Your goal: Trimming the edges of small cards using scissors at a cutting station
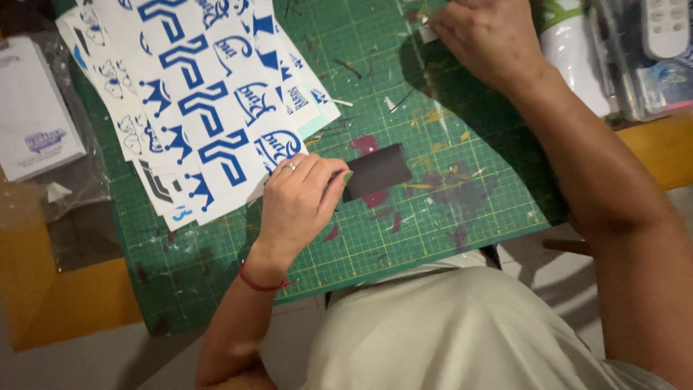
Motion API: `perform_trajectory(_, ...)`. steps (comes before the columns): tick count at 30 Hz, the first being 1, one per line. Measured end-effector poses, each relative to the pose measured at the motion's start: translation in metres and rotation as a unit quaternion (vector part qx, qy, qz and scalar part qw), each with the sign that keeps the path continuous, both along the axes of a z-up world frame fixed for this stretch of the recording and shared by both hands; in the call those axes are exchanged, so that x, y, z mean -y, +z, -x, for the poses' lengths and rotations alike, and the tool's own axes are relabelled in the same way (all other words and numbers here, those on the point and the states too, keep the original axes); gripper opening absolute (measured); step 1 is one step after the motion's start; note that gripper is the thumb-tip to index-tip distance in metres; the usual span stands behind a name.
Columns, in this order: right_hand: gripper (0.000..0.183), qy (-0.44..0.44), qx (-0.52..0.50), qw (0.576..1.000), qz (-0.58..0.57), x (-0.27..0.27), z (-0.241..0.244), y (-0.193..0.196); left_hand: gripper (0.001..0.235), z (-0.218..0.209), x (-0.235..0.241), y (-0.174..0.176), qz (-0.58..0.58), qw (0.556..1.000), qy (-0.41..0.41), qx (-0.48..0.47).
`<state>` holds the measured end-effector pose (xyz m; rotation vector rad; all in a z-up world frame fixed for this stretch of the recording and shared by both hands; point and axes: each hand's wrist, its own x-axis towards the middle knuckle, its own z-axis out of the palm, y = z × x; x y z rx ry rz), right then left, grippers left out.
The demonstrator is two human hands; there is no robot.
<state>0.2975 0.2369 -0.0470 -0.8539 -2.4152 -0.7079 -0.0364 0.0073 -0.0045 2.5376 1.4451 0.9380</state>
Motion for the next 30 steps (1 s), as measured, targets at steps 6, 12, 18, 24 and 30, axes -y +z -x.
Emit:
perform_trajectory(6, 0.015, 0.072, 0.023, 0.991, 0.108, 0.049, 0.032, 0.039, 0.029, 0.001, -0.002, -0.004, 0.019, 0.999, 0.021, -0.035)
perform_trajectory(12, 0.063, 0.098, 0.13, 0.895, 0.415, 0.11, 0.086, 0.058, 0.077, -0.001, 0.0, -0.014, 0.052, 0.995, 0.031, -0.085)
perform_trajectory(18, 0.067, 0.093, 0.259, 0.857, 0.436, 0.123, 0.102, 0.041, 0.1, -0.005, 0.003, -0.033, 0.044, 0.994, 0.023, -0.092)
perform_trajectory(24, 0.05, 0.139, 0.241, 0.843, 0.46, 0.133, 0.099, 0.031, 0.111, -0.006, 0.001, -0.046, 0.026, 0.994, 0.001, -0.107)
perform_trajectory(30, 0.04, 0.194, -0.007, 0.847, 0.494, 0.126, 0.084, 0.042, 0.103, -0.005, 0.004, -0.019, 0.086, 0.994, -0.001, 0.065)
